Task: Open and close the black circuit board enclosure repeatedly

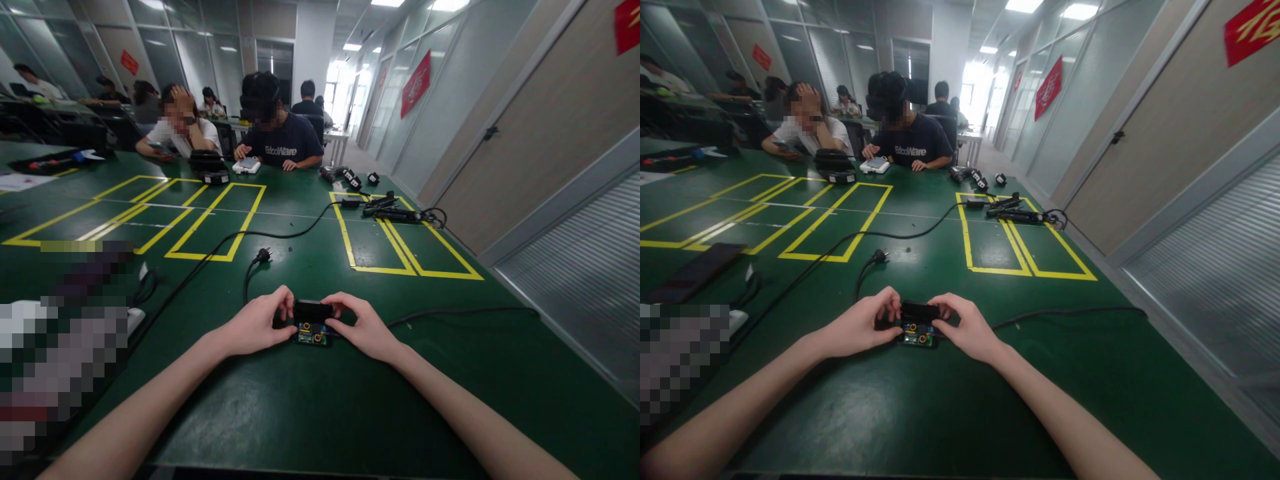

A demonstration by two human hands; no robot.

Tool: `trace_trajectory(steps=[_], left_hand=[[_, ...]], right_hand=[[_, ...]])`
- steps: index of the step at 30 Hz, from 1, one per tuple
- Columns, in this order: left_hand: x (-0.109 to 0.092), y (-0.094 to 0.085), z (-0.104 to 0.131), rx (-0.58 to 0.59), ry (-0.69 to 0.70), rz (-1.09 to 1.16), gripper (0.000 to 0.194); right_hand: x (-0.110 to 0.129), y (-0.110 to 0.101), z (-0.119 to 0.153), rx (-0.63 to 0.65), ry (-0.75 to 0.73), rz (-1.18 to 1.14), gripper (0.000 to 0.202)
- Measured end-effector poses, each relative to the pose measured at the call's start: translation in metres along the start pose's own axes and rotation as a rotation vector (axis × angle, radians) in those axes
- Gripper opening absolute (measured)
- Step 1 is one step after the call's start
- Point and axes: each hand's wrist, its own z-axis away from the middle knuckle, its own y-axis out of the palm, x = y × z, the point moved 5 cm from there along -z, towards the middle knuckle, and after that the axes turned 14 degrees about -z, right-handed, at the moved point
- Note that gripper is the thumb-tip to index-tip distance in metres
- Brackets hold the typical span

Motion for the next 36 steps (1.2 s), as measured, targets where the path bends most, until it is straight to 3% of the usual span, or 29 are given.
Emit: trace_trajectory(steps=[11,16,20,22,28,33,36], left_hand=[[-0.002,-0.001,0.000,-0.005,0.024,0.004,0.029],[-0.002,0.001,0.000,0.011,0.041,0.029,0.044],[-0.006,0.001,0.000,0.033,0.113,-0.064,0.020],[-0.009,0.001,0.002,0.045,0.150,-0.102,0.015],[-0.014,0.004,0.004,0.082,0.162,-0.171,0.037],[-0.012,0.009,0.001,0.009,0.162,-0.216,0.027],[-0.013,0.010,0.000,-0.034,0.203,-0.282,0.022]], right_hand=[[-0.001,0.000,0.001,0.016,-0.014,-0.027,0.026],[0.003,-0.001,0.001,0.053,-0.053,-0.120,0.029],[0.012,0.000,0.002,0.174,-0.134,-0.200,0.021],[0.014,0.000,0.003,0.203,-0.147,-0.176,0.019],[0.013,0.006,0.005,0.236,-0.178,-0.072,0.025],[0.010,0.010,0.007,0.287,-0.241,0.063,0.047],[0.009,0.010,0.007,0.267,-0.279,0.144,0.048]])
